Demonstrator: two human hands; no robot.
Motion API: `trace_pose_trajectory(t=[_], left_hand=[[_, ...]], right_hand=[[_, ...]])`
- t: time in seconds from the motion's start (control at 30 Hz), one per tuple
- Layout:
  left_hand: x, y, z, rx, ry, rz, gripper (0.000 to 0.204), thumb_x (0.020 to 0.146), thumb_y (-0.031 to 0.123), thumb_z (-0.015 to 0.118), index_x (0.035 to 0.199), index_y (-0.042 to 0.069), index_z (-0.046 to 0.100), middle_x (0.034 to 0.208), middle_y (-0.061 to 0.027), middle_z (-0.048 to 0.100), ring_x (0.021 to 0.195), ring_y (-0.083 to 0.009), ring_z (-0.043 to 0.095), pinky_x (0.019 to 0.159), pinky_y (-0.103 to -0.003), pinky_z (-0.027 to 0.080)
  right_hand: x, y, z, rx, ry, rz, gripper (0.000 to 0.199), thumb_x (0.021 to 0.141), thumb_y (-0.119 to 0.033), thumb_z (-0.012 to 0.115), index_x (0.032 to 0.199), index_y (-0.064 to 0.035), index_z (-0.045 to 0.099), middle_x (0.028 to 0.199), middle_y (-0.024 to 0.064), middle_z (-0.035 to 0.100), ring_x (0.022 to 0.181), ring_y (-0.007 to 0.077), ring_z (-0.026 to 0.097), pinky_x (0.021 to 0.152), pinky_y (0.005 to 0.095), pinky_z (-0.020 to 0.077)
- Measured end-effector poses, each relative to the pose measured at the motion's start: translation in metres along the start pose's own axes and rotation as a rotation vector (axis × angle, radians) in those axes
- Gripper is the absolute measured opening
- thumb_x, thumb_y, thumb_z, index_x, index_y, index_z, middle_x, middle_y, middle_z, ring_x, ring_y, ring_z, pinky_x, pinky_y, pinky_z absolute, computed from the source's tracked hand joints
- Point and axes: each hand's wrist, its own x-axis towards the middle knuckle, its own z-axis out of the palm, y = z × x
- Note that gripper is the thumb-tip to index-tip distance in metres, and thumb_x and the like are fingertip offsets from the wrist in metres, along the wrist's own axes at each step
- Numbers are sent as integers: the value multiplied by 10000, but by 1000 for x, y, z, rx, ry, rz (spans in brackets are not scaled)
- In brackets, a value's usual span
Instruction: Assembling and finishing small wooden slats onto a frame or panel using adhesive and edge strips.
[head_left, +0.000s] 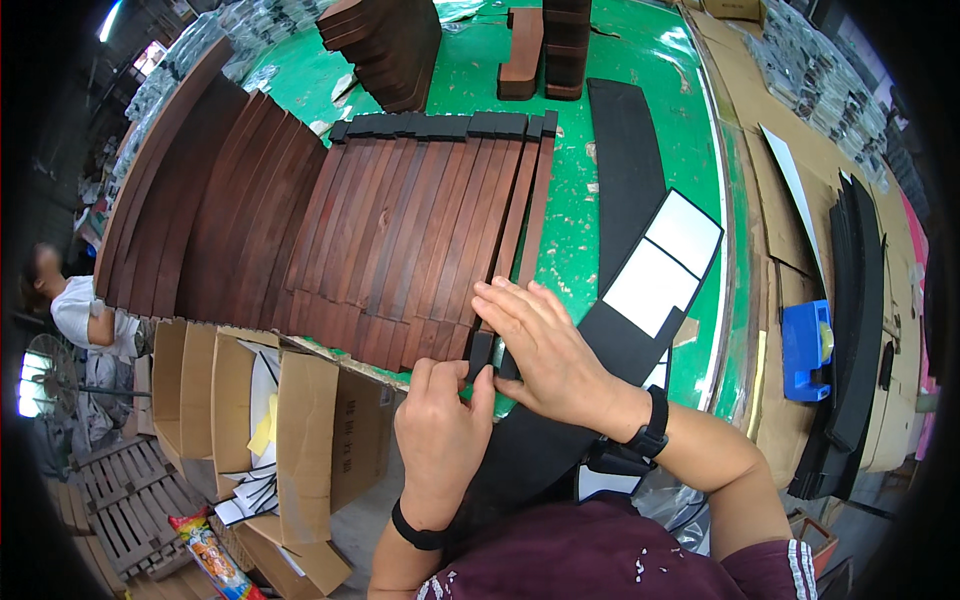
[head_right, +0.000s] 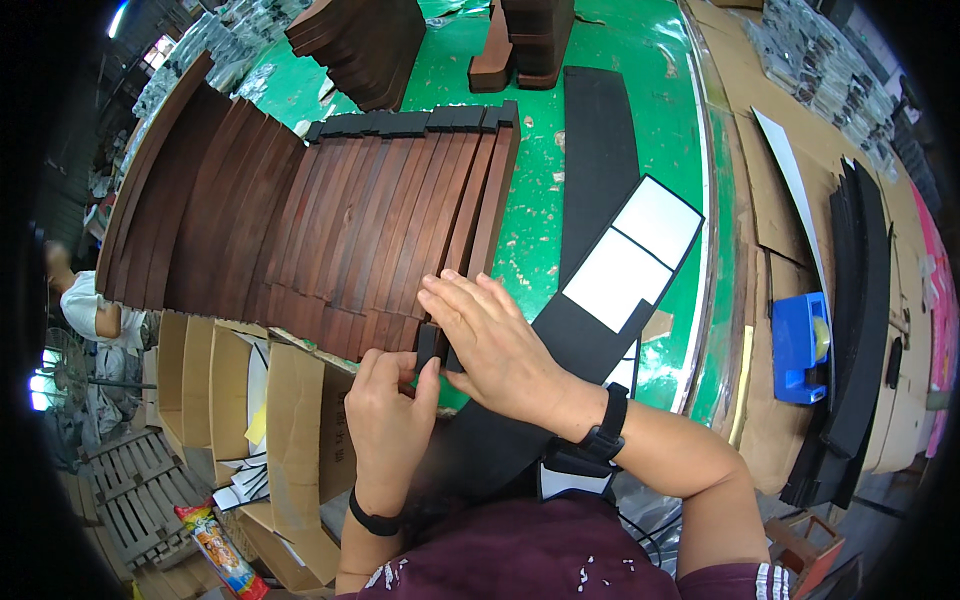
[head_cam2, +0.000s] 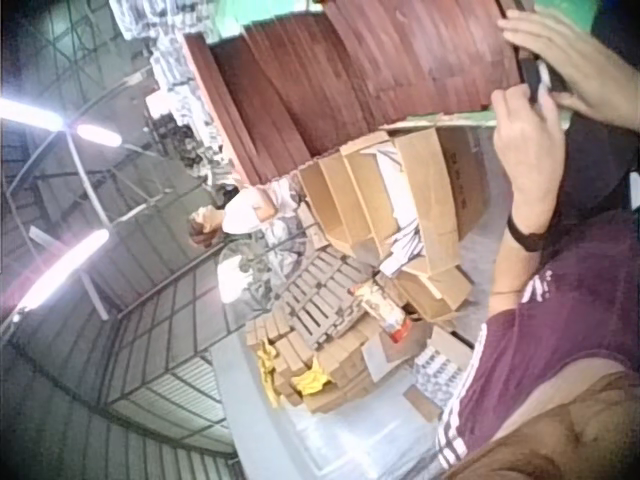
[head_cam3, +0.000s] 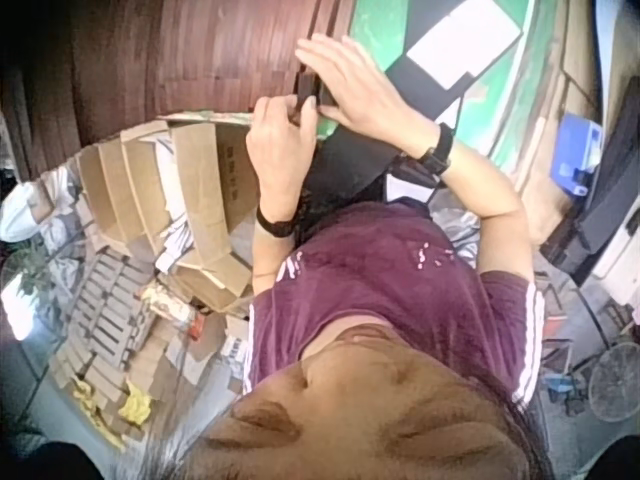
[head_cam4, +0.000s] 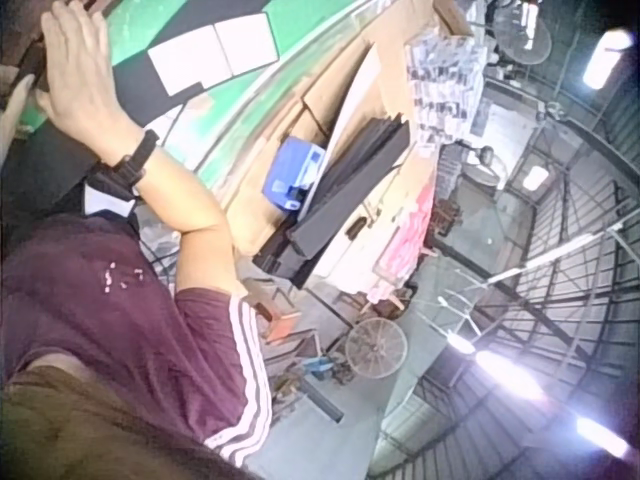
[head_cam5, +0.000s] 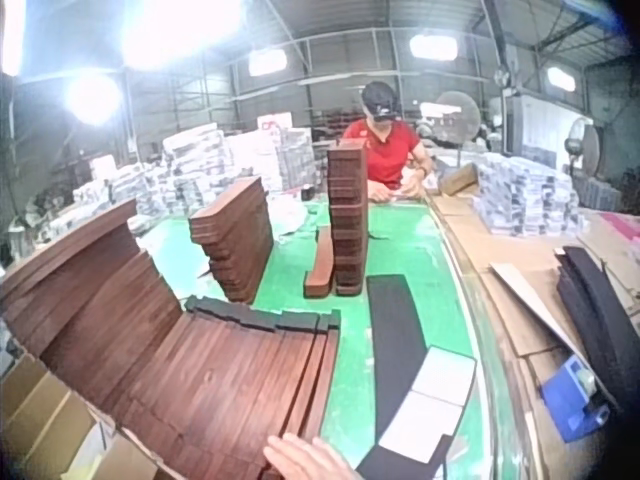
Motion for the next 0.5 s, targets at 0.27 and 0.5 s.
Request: trace_pose_trajectory(t=[0.27,0.5], left_hand=[[3,-1,-7,22,-59,13,217,847,156,785,919,0,651,835,-116,621,657,-289,663,563,-390,538],[5,2,-10,67,-116,-8,226,844,166,787,908,-12,662,851,-134,631,708,-328,665,612,-411,540]], right_hand=[[-1,-1,3,1,13,1,888,702,-133,862,1455,-7,409,1500,169,437,1439,356,389,1195,532,303],[0,-1,2,-11,6,1,890,697,-128,863,1454,-6,409,1497,167,443,1441,354,390,1195,527,305]])
